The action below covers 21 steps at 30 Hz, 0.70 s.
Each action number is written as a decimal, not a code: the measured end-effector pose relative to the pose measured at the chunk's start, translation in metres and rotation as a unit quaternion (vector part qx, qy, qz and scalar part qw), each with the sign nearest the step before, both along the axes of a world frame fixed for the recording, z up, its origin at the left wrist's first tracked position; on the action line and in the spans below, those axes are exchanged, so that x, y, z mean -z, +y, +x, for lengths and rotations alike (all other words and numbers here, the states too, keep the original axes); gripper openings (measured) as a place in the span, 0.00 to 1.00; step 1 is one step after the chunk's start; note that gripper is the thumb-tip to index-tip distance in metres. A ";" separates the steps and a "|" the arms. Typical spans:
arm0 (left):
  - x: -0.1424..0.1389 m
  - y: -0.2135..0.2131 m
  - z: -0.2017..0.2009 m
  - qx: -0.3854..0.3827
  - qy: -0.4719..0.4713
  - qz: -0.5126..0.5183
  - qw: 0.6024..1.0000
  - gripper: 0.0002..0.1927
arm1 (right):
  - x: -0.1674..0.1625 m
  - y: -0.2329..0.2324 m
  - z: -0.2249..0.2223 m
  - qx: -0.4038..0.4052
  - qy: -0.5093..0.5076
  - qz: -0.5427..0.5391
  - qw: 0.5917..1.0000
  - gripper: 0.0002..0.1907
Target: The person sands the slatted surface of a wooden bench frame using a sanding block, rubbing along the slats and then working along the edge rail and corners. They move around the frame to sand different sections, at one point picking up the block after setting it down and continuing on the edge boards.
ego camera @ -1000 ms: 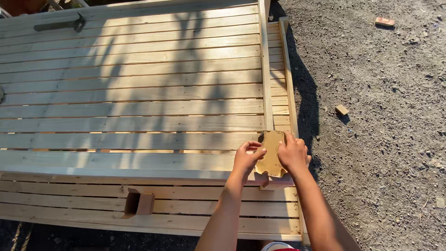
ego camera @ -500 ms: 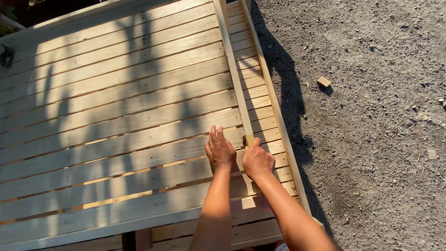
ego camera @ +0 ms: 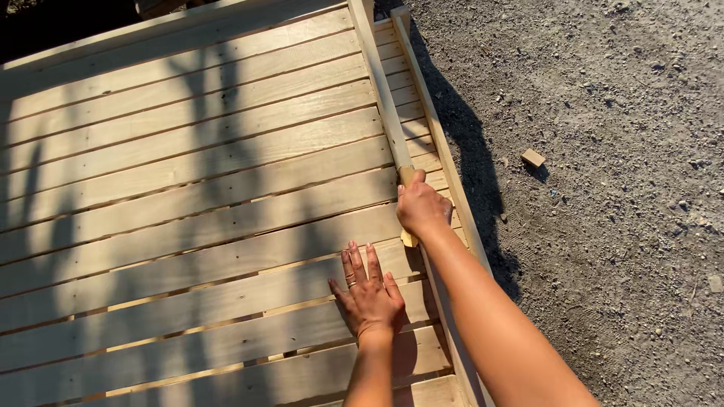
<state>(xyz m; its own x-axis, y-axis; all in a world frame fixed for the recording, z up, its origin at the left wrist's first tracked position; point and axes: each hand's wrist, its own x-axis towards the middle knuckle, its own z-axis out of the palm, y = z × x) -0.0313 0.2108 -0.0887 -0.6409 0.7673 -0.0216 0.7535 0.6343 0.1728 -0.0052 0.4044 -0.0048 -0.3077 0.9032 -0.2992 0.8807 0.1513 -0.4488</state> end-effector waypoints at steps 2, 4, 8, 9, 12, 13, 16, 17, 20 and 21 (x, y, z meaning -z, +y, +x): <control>0.003 -0.001 -0.001 0.001 -0.001 -0.020 1.000 0.38 | -0.004 0.009 -0.007 -0.013 -0.020 0.008 1.000 0.23; 0.003 -0.001 0.000 0.002 0.017 0.008 1.000 0.37 | -0.001 0.001 0.002 -0.018 -0.028 0.013 0.999 0.23; -0.008 0.002 0.002 0.008 -0.040 -0.010 0.999 0.37 | 0.006 -0.074 0.064 -0.023 -0.035 0.024 0.999 0.22; -0.012 0.004 0.002 0.006 -0.049 -0.009 0.999 0.37 | 0.007 -0.098 0.083 -0.035 -0.035 0.040 0.998 0.21; -0.022 0.007 0.002 0.000 -0.058 -0.012 0.998 0.37 | 0.007 -0.163 0.136 -0.037 -0.074 0.020 0.996 0.26; -0.025 0.008 0.002 -0.002 -0.053 -0.014 0.998 0.37 | 0.006 -0.180 0.149 -0.033 -0.084 0.008 0.996 0.26; -0.027 0.008 0.003 -0.001 -0.056 -0.018 0.998 0.37 | 0.007 -0.206 0.168 -0.021 -0.109 -0.016 0.994 0.27; -0.027 0.008 0.004 -0.001 -0.061 -0.022 0.998 0.37 | 0.008 -0.208 0.169 -0.013 -0.116 -0.015 0.993 0.26; -0.027 0.007 0.004 0.005 -0.063 -0.016 0.998 0.36 | 0.018 -0.196 0.158 0.008 -0.118 -0.008 0.993 0.22; -0.028 0.007 0.005 0.004 -0.064 -0.016 0.998 0.36 | 0.022 -0.187 0.149 0.016 -0.106 -0.004 0.994 0.22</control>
<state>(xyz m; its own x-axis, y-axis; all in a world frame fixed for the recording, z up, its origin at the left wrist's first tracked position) -0.0267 0.2176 -0.0608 -0.6254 0.7698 -0.1278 0.7314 0.6354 0.2476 0.1443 0.2175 -0.0263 -0.2080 0.9087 -0.3621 0.9598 0.1182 -0.2547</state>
